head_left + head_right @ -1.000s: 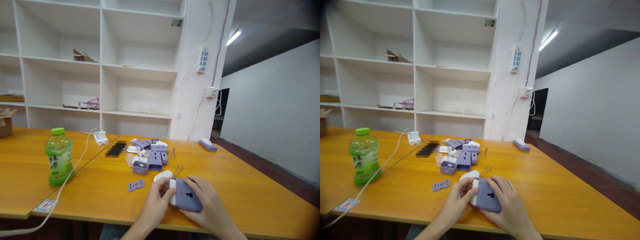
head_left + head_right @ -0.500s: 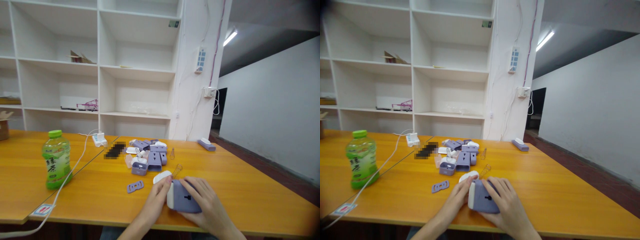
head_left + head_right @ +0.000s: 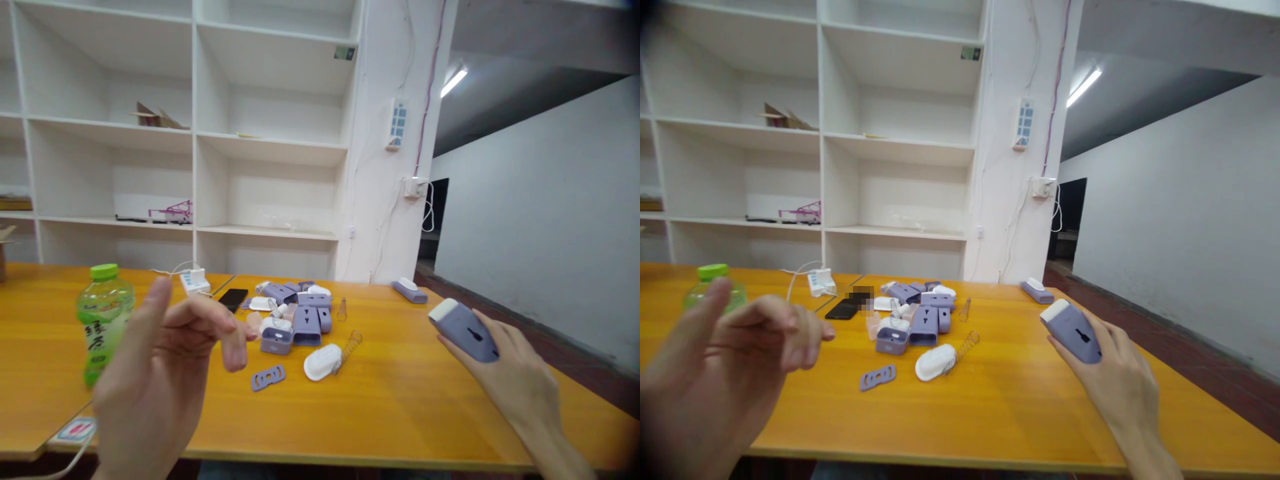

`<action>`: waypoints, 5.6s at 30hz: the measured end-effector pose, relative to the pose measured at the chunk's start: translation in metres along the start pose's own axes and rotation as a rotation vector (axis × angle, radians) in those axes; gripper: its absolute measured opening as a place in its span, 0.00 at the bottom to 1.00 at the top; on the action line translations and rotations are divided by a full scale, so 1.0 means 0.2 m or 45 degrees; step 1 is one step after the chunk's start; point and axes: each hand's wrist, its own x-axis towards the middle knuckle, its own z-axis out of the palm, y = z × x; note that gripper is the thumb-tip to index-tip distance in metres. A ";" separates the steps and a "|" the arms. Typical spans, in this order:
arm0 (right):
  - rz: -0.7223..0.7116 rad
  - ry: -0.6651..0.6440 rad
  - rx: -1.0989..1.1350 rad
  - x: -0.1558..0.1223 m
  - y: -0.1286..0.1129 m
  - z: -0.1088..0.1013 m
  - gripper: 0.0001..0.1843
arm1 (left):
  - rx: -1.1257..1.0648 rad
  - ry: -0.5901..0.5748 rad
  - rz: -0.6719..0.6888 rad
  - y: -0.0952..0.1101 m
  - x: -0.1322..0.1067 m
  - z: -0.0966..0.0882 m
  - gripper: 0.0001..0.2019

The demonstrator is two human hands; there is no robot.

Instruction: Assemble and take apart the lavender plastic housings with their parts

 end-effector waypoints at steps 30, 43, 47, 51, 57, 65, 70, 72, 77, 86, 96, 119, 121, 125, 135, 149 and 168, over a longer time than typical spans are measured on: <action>-0.139 -0.069 0.103 -0.03 -0.07 0.05 0.44 | 1.749 -0.133 -0.349 -0.95 0.16 -0.12 0.38; -0.236 -0.143 0.262 -0.05 -0.16 0.05 0.38 | 1.885 -0.100 -0.322 -0.99 0.09 0.03 0.41; -0.253 -0.147 0.287 -0.05 -0.18 0.05 0.38 | 1.901 -0.108 -0.306 -1.00 0.09 0.02 0.38; -0.257 -0.137 0.276 -0.04 -0.18 0.04 0.38 | 1.898 -0.113 -0.300 -1.01 0.10 0.00 0.37; -0.248 -0.137 0.291 -0.04 -0.18 0.02 0.37 | 1.832 -0.133 -0.303 -0.99 0.14 -0.06 0.36; -0.233 -0.148 0.275 -0.03 -0.17 0.02 0.38 | 1.705 -0.233 -0.141 -0.95 0.27 -0.31 0.24; -0.255 -0.159 0.282 -0.04 -0.18 0.02 0.37 | 1.586 -0.451 0.013 -1.03 0.28 -0.39 0.28; -0.266 -0.160 0.284 -0.04 -0.19 0.03 0.38 | 1.560 -0.451 0.029 -1.03 0.27 -0.40 0.23; -0.273 -0.161 0.274 -0.05 -0.18 0.04 0.38 | 1.554 -0.328 0.068 -1.00 0.30 -0.43 0.13; -0.293 -0.215 0.323 -0.04 -0.18 0.03 0.39 | 1.361 -0.383 0.086 -1.12 0.30 -0.48 0.24; -0.376 -0.348 0.452 -0.05 -0.22 0.03 0.39 | 1.230 -0.502 -0.107 -1.02 0.27 -0.52 0.20; -0.272 -0.685 1.015 -0.08 -0.76 -0.54 0.43 | 0.628 -0.935 -0.243 -0.21 -0.04 0.08 0.37; -0.272 -0.697 1.018 -0.07 -0.76 -0.54 0.44 | 0.591 -0.915 -0.277 -0.22 -0.05 0.08 0.37; -0.361 -0.683 0.985 -0.08 -0.75 -0.51 0.45 | 0.612 -0.888 -0.291 -0.25 -0.07 0.08 0.37; -0.712 -0.567 0.849 -0.10 -0.70 -0.45 0.50 | 0.541 -0.865 -0.256 -0.29 -0.11 0.11 0.39; -0.686 -0.492 0.793 -0.08 -0.67 -0.51 0.49 | 0.359 -0.855 -0.150 -0.29 -0.08 0.17 0.33; -0.654 -0.398 0.892 -0.06 -0.68 -0.58 0.51 | 0.414 -0.692 -0.296 -0.27 -0.15 0.17 0.47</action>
